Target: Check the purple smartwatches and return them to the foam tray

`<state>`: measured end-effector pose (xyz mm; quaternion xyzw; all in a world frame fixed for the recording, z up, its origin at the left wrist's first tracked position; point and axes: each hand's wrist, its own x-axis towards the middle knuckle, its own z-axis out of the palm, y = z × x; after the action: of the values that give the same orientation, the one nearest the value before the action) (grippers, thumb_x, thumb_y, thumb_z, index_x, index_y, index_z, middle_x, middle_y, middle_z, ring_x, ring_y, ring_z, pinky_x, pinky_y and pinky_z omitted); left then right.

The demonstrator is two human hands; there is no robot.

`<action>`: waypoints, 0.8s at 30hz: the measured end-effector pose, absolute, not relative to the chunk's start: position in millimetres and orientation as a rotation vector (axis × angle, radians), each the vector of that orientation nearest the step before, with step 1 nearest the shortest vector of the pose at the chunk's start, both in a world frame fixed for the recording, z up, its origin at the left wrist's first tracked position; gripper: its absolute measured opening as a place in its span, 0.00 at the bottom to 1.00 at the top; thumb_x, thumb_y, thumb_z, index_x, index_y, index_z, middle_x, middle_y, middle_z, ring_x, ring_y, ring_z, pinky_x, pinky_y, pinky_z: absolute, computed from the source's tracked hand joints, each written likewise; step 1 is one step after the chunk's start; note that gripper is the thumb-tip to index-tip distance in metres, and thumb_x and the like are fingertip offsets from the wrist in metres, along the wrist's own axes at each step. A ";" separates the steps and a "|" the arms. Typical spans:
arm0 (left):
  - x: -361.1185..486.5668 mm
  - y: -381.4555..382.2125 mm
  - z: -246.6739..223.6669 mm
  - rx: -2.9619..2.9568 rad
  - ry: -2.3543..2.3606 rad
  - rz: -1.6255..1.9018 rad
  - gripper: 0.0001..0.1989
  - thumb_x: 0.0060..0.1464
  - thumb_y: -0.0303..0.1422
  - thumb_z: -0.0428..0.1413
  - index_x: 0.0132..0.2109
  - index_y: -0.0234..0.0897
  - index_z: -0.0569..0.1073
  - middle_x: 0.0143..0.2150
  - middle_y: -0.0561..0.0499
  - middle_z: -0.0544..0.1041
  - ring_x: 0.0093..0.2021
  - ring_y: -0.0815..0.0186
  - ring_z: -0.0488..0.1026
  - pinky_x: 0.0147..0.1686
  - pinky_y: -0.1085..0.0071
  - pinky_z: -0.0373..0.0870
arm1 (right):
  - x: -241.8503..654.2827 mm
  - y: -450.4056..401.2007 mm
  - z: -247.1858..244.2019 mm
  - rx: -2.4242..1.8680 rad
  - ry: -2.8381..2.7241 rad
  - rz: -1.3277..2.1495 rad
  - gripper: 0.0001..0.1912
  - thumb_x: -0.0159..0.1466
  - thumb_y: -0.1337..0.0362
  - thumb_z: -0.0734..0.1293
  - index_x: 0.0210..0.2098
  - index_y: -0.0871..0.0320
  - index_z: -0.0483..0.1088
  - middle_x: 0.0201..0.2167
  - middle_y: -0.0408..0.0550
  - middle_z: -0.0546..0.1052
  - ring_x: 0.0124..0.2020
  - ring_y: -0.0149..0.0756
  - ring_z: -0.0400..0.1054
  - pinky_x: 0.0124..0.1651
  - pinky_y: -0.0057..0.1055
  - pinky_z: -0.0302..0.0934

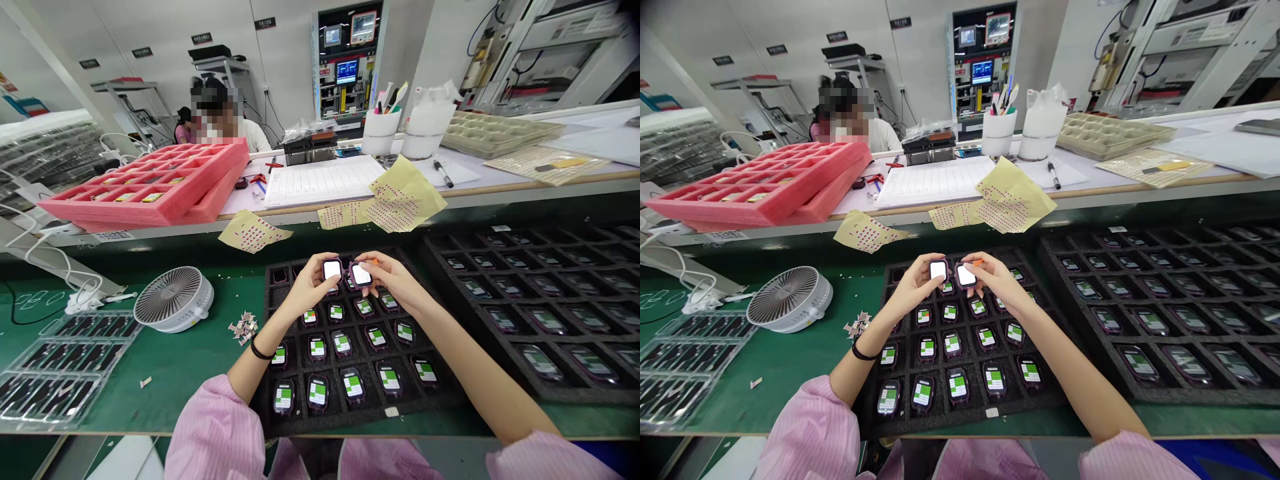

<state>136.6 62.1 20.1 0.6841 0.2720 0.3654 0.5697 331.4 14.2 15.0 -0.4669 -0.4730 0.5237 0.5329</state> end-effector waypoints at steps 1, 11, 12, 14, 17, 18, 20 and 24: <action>136.7 61.7 20.2 1.610 0.632 0.857 0.20 0.54 0.35 0.59 0.53 0.36 0.65 0.44 0.47 0.72 0.39 0.67 0.70 0.39 0.71 0.72 | 331.3 14.2 15.2 -1.121 -1.126 1.242 0.19 0.56 0.52 0.71 0.40 0.58 0.68 0.21 0.40 0.72 0.18 0.31 0.69 0.17 0.25 0.56; 136.2 67.3 18.3 1.544 0.734 0.914 0.14 0.57 0.40 0.55 0.45 0.35 0.70 0.32 0.52 0.72 0.28 0.71 0.68 0.25 0.76 0.67 | 332.0 15.5 12.9 -1.058 -1.252 1.286 0.23 0.52 0.60 0.75 0.43 0.56 0.65 0.35 0.45 0.73 0.25 0.33 0.74 0.17 0.23 0.56; 136.1 67.0 19.2 1.532 0.736 0.912 0.14 0.57 0.41 0.55 0.44 0.35 0.71 0.31 0.52 0.72 0.27 0.72 0.68 0.24 0.76 0.66 | 331.9 15.4 12.4 -1.056 -1.262 1.292 0.23 0.52 0.60 0.75 0.43 0.56 0.65 0.35 0.45 0.73 0.26 0.33 0.74 0.17 0.23 0.56; 135.9 65.7 21.3 1.514 0.728 0.900 0.14 0.58 0.42 0.54 0.42 0.35 0.71 0.29 0.53 0.72 0.25 0.72 0.68 0.23 0.76 0.65 | 331.6 15.2 11.8 -1.059 -1.272 1.293 0.23 0.52 0.60 0.75 0.44 0.56 0.65 0.35 0.45 0.73 0.26 0.33 0.74 0.17 0.23 0.56; 135.9 64.6 22.8 1.520 0.716 0.878 0.13 0.59 0.41 0.53 0.41 0.35 0.72 0.29 0.53 0.72 0.24 0.72 0.68 0.21 0.77 0.64 | 331.2 15.1 11.9 -1.070 -1.266 1.279 0.23 0.52 0.59 0.75 0.44 0.57 0.65 0.35 0.45 0.73 0.25 0.33 0.74 0.17 0.23 0.57; 136.0 64.7 22.6 1.532 0.721 0.867 0.13 0.59 0.41 0.52 0.42 0.35 0.71 0.29 0.53 0.71 0.23 0.72 0.68 0.20 0.77 0.62 | 331.1 15.1 12.0 -1.075 -1.259 1.274 0.22 0.53 0.59 0.74 0.43 0.57 0.65 0.35 0.45 0.73 0.25 0.33 0.73 0.17 0.24 0.57; 136.0 65.6 21.3 1.563 0.733 0.844 0.13 0.60 0.40 0.52 0.45 0.35 0.71 0.29 0.53 0.71 0.23 0.72 0.69 0.19 0.78 0.58 | 331.2 15.4 12.4 -1.085 -1.238 1.269 0.20 0.55 0.56 0.72 0.43 0.57 0.66 0.33 0.45 0.73 0.23 0.33 0.73 0.18 0.25 0.57; 135.6 66.5 18.3 1.609 0.688 0.809 0.15 0.59 0.39 0.53 0.50 0.36 0.69 0.35 0.50 0.72 0.27 0.71 0.71 0.21 0.77 0.60 | 332.1 16.2 12.3 -1.107 -1.196 1.262 0.18 0.57 0.53 0.71 0.41 0.57 0.67 0.27 0.42 0.72 0.22 0.33 0.72 0.18 0.25 0.56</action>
<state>135.6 66.5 18.3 0.6855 0.2933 0.3445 0.5704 332.1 16.2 12.3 -0.4605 -0.4975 0.5253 0.5143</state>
